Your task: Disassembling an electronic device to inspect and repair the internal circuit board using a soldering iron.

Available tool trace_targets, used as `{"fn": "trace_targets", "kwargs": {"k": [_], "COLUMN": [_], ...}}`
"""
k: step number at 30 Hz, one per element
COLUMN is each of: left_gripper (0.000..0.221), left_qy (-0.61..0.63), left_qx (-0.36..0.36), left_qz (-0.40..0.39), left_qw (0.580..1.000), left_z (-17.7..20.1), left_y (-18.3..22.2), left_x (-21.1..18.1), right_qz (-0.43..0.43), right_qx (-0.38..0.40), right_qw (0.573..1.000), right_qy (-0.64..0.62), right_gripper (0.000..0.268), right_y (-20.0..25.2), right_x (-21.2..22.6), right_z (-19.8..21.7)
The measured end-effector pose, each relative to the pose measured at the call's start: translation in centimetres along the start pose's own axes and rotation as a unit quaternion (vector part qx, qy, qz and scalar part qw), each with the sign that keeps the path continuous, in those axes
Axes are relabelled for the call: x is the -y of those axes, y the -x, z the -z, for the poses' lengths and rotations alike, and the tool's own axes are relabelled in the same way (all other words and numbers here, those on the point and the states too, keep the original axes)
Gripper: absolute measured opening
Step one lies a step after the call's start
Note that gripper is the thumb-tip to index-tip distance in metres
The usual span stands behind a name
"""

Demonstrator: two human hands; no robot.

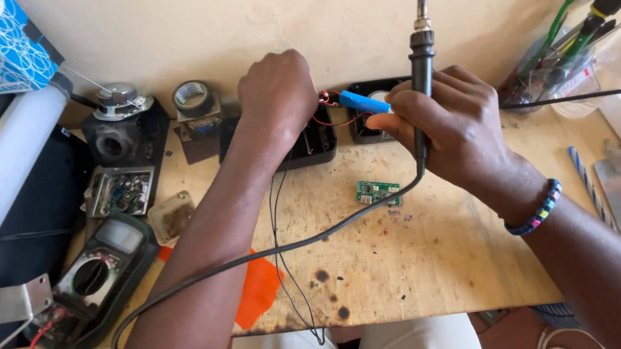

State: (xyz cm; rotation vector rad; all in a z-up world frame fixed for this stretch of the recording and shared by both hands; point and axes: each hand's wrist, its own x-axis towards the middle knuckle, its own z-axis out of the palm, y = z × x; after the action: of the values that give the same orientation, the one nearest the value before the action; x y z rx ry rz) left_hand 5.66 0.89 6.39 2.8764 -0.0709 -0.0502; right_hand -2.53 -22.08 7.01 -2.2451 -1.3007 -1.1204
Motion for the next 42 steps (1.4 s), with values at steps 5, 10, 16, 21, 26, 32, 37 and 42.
{"fn": "trace_targets", "kwargs": {"k": [5,10,16,21,26,32,37,42], "left_gripper": [0.004,0.013,0.012,0.027,0.03,0.039,0.03,0.05], "left_qy": [0.06,0.074,0.08,0.094,0.102,0.138,0.132,0.15], "left_qx": [0.019,-0.014,0.03,0.018,-0.005,0.027,0.078,-0.05], "left_qz": [0.06,0.078,0.057,0.016,0.006,0.031,0.116,0.022], "left_qw": [0.996,0.994,0.995,0.995,0.995,0.99,0.981,0.987], "left_z": [-0.6,-1.9,-1.8,-2.8,-3.2,-1.7,5.6,6.2], "left_y": [0.0,-1.4,-2.1,-2.0,-1.8,-0.8,4.0,4.2], "left_x": [-1.1,-0.6,1.2,1.7,2.0,1.5,1.1,4.9], "right_qz": [-0.018,-0.021,-0.017,-0.018,-0.007,-0.004,0.002,0.077], "right_qx": [0.02,0.012,0.008,0.001,0.005,0.01,0.019,0.032], "right_qw": [1.0,1.0,1.0,1.0,1.0,1.0,1.0,0.994], "right_qy": [0.004,-0.001,0.0,-0.006,-0.003,0.001,0.012,-0.07], "right_gripper": [0.032,0.033,0.034,0.034,0.033,0.035,0.033,0.04], "right_y": [0.7,0.7,0.6,0.8,0.7,0.7,1.1,0.4], "right_x": [-0.3,-0.3,-0.3,-0.3,-0.1,0.0,0.1,2.5], "right_z": [-0.9,-0.8,-0.5,-0.7,-0.9,-1.0,-1.3,-3.6]}}
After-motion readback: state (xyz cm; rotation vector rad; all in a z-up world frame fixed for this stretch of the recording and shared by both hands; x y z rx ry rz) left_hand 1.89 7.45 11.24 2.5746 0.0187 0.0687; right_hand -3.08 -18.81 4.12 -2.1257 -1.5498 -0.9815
